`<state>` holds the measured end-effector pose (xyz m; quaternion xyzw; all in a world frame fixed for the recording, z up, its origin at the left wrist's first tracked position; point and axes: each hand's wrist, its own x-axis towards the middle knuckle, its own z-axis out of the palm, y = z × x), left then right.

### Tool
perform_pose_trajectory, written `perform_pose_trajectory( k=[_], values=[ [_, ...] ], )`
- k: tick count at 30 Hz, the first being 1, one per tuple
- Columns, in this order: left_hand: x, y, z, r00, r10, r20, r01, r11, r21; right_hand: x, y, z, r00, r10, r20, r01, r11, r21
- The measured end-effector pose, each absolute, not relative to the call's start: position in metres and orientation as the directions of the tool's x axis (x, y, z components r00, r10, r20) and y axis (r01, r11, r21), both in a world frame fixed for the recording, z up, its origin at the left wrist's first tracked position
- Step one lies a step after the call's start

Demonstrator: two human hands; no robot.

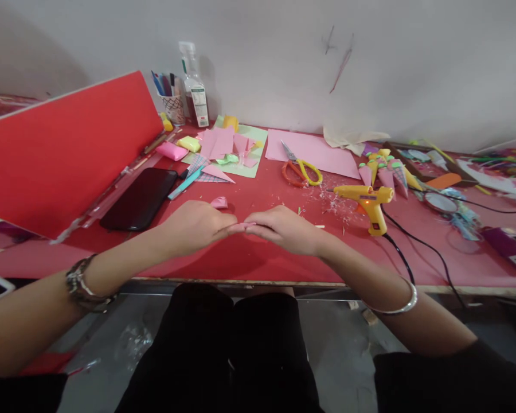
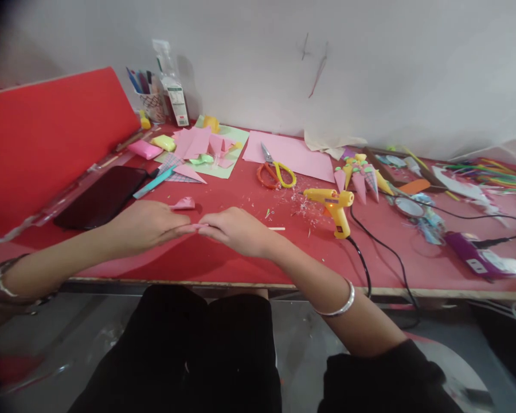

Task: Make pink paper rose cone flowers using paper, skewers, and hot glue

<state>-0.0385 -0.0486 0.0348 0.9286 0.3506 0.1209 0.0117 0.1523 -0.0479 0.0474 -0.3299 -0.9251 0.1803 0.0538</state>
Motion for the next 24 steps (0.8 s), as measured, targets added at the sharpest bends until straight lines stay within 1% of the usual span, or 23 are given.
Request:
perform_pose_trajectory(
  k=[1,3,5,6,8,11,14,17,20,22,24],
  values=[
    [-0.038,-0.049,0.035,0.707,0.683,0.184,0.650,-0.730,0.212,0.151,-0.050,0.048,-0.759,0.650,-0.027,0.634,0.730,-0.255],
    [-0.037,-0.050,0.036,0.682,0.728,0.070,0.620,-0.626,0.473,0.148,-0.053,0.050,-0.733,0.679,-0.028,0.680,0.732,-0.040],
    [-0.036,-0.051,0.036,0.671,0.738,-0.075,0.550,-0.428,0.717,0.147,-0.054,0.049,-0.737,0.676,-0.009,0.670,0.732,0.122],
    [-0.036,-0.051,0.036,0.667,0.732,-0.137,0.506,-0.310,0.805,0.146,-0.055,0.049,-0.749,0.663,0.005,0.652,0.735,0.186],
    [-0.035,-0.052,0.034,0.666,0.707,-0.236,0.415,-0.088,0.906,0.146,-0.055,0.047,-0.774,0.632,0.027,0.612,0.737,0.288],
    [-0.033,-0.055,0.033,0.667,0.661,-0.342,0.313,0.168,0.935,0.147,-0.054,0.046,-0.814,0.578,0.061,0.556,0.744,0.370],
    [-0.032,-0.059,0.034,0.689,0.610,-0.392,0.236,0.323,0.917,0.148,-0.052,0.046,-0.843,0.528,0.103,0.522,0.755,0.396],
    [-0.031,-0.061,0.035,0.720,0.579,-0.383,0.168,0.389,0.906,0.150,-0.051,0.045,-0.853,0.503,0.140,0.514,0.761,0.397],
    [-0.031,-0.061,0.035,0.710,0.583,-0.395,0.149,0.423,0.894,0.151,-0.050,0.045,-0.851,0.501,0.155,0.519,0.760,0.391],
    [-0.030,-0.061,0.035,0.695,0.597,-0.401,0.160,0.415,0.896,0.150,-0.050,0.045,-0.844,0.517,0.141,0.529,0.761,0.374],
    [-0.030,-0.060,0.034,0.681,0.621,-0.388,0.187,0.364,0.912,0.149,-0.050,0.046,-0.823,0.557,0.116,0.560,0.757,0.337]
  ],
)
